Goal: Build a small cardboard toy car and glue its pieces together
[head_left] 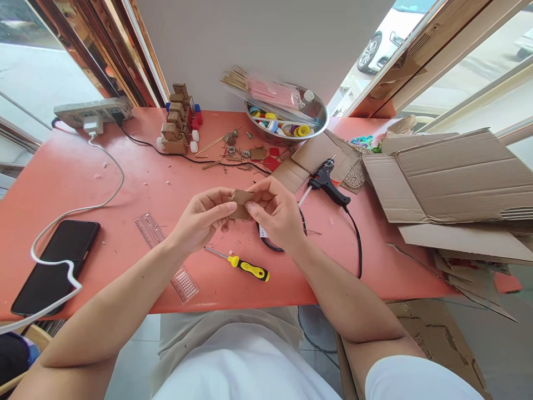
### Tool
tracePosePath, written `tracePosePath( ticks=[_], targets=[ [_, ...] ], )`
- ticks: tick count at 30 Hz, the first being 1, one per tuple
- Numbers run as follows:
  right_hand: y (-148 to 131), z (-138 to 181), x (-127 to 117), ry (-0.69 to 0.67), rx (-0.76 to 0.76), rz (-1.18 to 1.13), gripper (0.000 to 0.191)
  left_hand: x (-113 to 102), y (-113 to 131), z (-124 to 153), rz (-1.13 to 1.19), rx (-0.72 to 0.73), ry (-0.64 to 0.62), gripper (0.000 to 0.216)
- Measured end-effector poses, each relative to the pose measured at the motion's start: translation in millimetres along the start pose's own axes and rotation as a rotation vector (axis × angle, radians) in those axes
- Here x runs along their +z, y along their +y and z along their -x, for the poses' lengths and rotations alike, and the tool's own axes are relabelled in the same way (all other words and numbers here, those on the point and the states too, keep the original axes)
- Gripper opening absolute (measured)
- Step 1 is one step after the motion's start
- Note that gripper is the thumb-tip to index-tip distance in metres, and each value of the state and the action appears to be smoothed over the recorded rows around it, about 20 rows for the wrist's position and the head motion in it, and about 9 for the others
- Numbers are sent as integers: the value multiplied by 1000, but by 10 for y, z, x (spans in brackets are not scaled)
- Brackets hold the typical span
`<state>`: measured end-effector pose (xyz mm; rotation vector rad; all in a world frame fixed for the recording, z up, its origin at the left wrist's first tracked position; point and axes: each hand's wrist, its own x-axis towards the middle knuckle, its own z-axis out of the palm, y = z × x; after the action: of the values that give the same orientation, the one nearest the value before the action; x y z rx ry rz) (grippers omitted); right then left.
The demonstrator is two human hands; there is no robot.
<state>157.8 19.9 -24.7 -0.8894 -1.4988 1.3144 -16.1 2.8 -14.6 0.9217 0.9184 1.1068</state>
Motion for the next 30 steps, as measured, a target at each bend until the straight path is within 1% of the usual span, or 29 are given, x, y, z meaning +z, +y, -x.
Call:
tracePosePath(
  ticks=[3,5,9,11,14,17,19,21,24,26,28,30],
  targets=[
    [-26,9,-2,41,16,-55,24,-50,19,-3,-42,86,-161,48],
    [-29,9,-8,25,39,-88,25,-81,7,-10,-92,131,-182,54],
    [14,7,13,-61,61,-120,30,-117,-64,-26,-150,202,-93,53],
    [35,14,37,-82,55,-104,34,-120,-95,-30,-173,233,-79,54],
    [42,39,61,-81,22,-71,39,-109,-118,-30,-213,295,-74,56],
    [34,71,56,-112,-35,-21,41,-88,-122,-23,-200,347,-45,49],
    [28,91,46,-142,-74,26,38,-69,-121,-16,-155,340,-30,43],
    [23,109,41,-157,-113,72,32,-44,-119,-7,-111,301,-14,41],
    [9,129,46,-160,-178,109,26,-1,-112,8,-85,241,21,47],
    [-3,138,52,-164,-213,119,23,18,-114,18,-80,229,47,50],
    [-13,145,58,-163,-237,139,22,21,-123,25,-75,229,76,51],
    [-18,148,66,-151,-237,159,27,10,-137,28,-73,225,102,51]
  ],
)
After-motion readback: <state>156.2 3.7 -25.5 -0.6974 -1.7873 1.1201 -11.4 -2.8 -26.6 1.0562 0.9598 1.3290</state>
